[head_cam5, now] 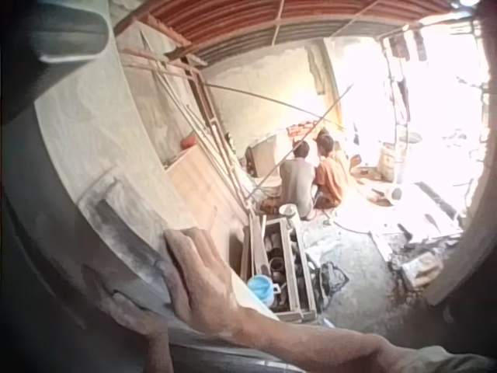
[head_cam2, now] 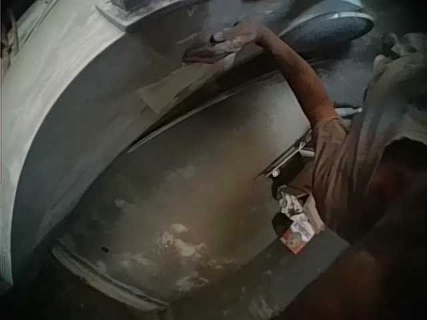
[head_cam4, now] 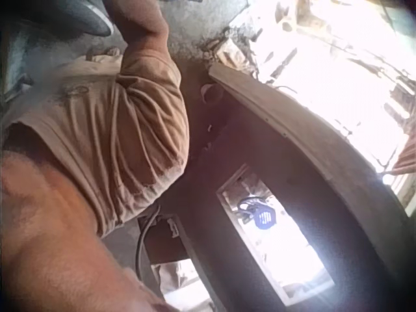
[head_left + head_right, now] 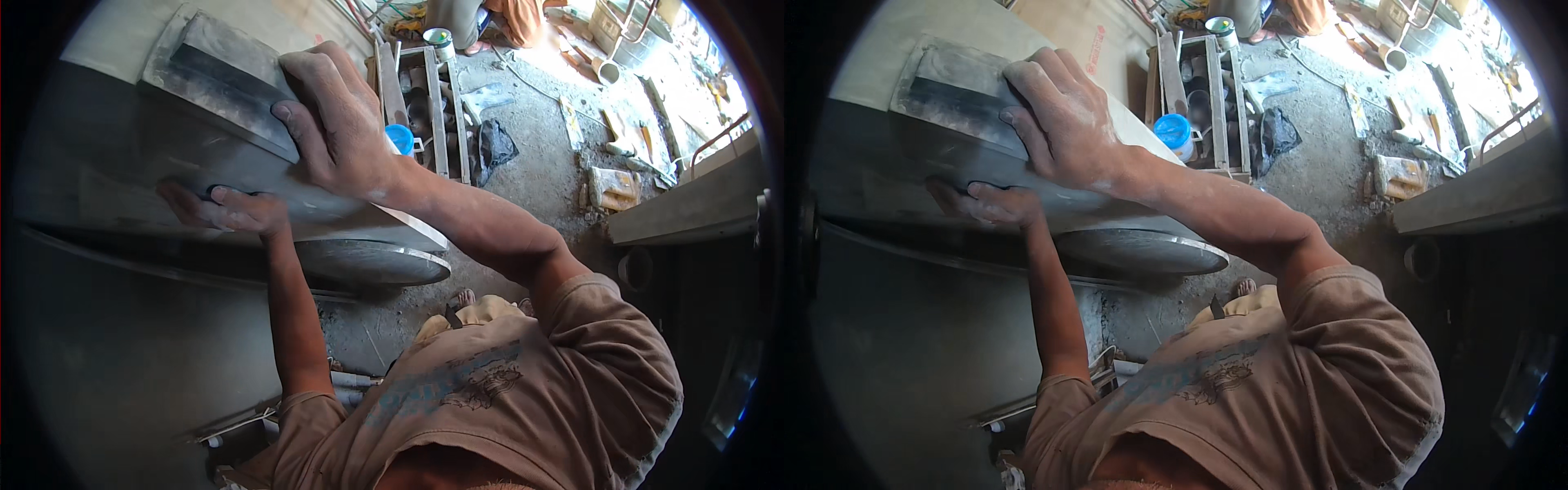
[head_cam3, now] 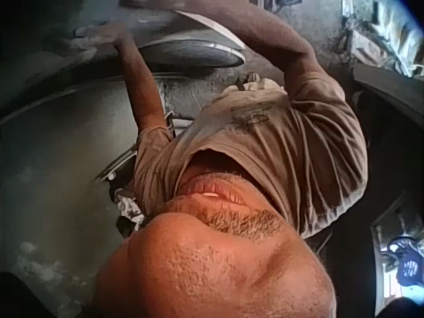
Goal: The person scrapes a sanding block with a hand tool and then sands the curved edges, overhead beams, and corners of concrete structures with the sanding block.
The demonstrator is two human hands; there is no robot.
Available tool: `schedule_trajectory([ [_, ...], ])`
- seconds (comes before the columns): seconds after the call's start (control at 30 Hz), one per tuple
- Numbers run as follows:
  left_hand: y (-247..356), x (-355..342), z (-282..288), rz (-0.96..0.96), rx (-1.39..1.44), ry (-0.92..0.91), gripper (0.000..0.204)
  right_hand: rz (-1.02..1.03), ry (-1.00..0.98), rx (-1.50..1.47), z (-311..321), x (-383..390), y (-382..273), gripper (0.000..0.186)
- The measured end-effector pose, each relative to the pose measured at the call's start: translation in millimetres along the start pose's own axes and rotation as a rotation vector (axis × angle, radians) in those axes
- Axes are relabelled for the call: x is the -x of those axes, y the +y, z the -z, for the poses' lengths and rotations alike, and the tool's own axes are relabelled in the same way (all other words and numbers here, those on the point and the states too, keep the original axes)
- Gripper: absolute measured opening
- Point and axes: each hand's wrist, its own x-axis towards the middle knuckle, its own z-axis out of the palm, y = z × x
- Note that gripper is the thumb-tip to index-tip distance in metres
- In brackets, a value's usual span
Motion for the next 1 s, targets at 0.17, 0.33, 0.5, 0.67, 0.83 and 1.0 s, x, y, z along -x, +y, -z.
schedule_trajectory([
  [0.17,2.6,-12.9,12.2,-0.027,-0.020,0.010,0.054,-0.350,-0.068,0.092,12.0,161.9,39.1,0.035],
  [0.33,11.0,-2.5,8.4,0.006,0.050,0.016,0.057,-0.083,0.024,0.043,14.4,79.7,24.0,0.033],
  [0.5,13.6,-3.5,10.1,0.039,0.138,0.022,0.057,0.112,-0.158,0.205,-14.5,-222.7,-64.3,0.017],
  [0.67,11.6,-8.7,0.8,-0.002,0.076,0.020,0.055,0.172,-0.319,0.376,-41.7,-249.3,-8.0,0.021],
  [0.83,12.4,-12.7,4.7,-0.009,0.101,0.059,0.053,-0.337,-0.237,0.051,29.2,135.0,49.0,0.054],
  [1.0,0.9,-1.2,7.3,0.026,0.099,0.046,0.052,-0.099,-0.090,0.037,-8.6,14.3,47.1,0.032],
])
